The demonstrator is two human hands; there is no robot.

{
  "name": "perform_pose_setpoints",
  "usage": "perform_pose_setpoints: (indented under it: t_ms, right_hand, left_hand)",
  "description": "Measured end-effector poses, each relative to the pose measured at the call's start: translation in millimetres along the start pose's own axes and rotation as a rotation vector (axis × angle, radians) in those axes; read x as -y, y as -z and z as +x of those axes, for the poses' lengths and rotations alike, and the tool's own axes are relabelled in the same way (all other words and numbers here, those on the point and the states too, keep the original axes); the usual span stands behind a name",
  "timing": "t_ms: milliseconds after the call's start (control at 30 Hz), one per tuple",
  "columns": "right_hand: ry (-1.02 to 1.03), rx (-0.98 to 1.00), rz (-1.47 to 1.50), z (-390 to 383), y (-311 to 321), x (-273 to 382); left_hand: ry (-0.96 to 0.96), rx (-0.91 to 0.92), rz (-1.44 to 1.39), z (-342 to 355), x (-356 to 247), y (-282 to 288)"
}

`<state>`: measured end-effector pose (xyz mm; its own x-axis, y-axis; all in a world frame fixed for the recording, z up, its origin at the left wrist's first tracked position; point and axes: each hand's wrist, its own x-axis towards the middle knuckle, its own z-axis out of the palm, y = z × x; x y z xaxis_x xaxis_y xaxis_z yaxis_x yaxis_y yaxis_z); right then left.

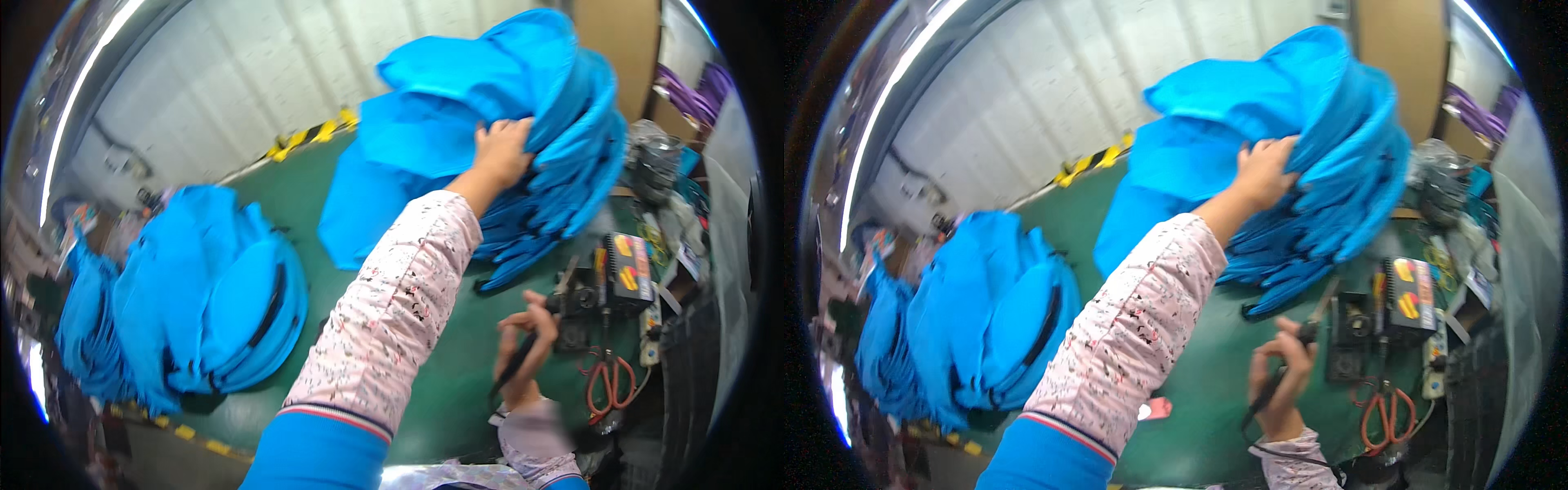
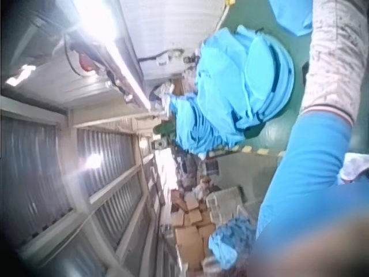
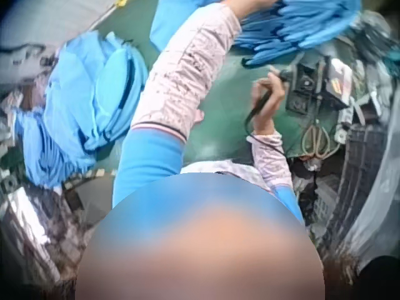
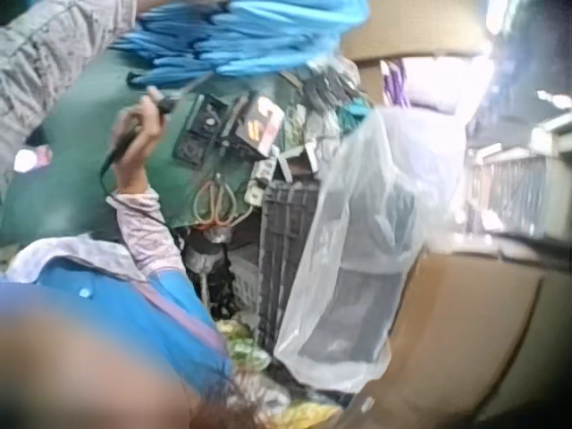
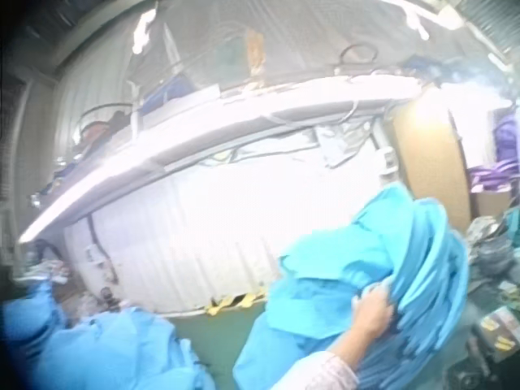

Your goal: The person uses a handheld soldering iron to stitch the seams of blue fabric bags. They pick up each bag, apply the hot tip along the edges, and place the finished bag on a growing stack on the table.

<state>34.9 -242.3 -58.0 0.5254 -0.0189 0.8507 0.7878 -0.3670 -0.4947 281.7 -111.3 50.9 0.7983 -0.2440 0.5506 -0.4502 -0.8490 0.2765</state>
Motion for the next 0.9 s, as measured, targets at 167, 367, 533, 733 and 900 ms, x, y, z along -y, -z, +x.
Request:
perform_pose_setpoints:
  t_ms: [167, 367, 533, 733, 900]
  right_hand:
    - [-0.207, -0.09, 0.235, -9.5, 2.6, -0.2]
    - [-0.26, -0.051, 0.325, -6.1, -0.6, 25.6]
    - [-0.227, 0.013, 0.356, -9.9, -13.0, 47.0]
    - [0.05, 0.128, 0.249, -24.4, -21.6, 77.5]
    - [-0.011, 0.19, 0.261, -29.7, -17.2, 109.2]
  left_hand:
    - [-0.286, -0.211, -0.261, -150.0, -15.7, 80.4]
    - [-0.01, 0.036, 0.505, -411.8, 36.6, 227.6]
    - [0.138, 0.259, 0.921, -519.2, 47.2, 309.7]
    - [0.168, -0.005, 0.724, -469.0, 82.7, 350.6]
    - [0.475, -0.563, 0.174, -390.5, 37.8, 428.4]
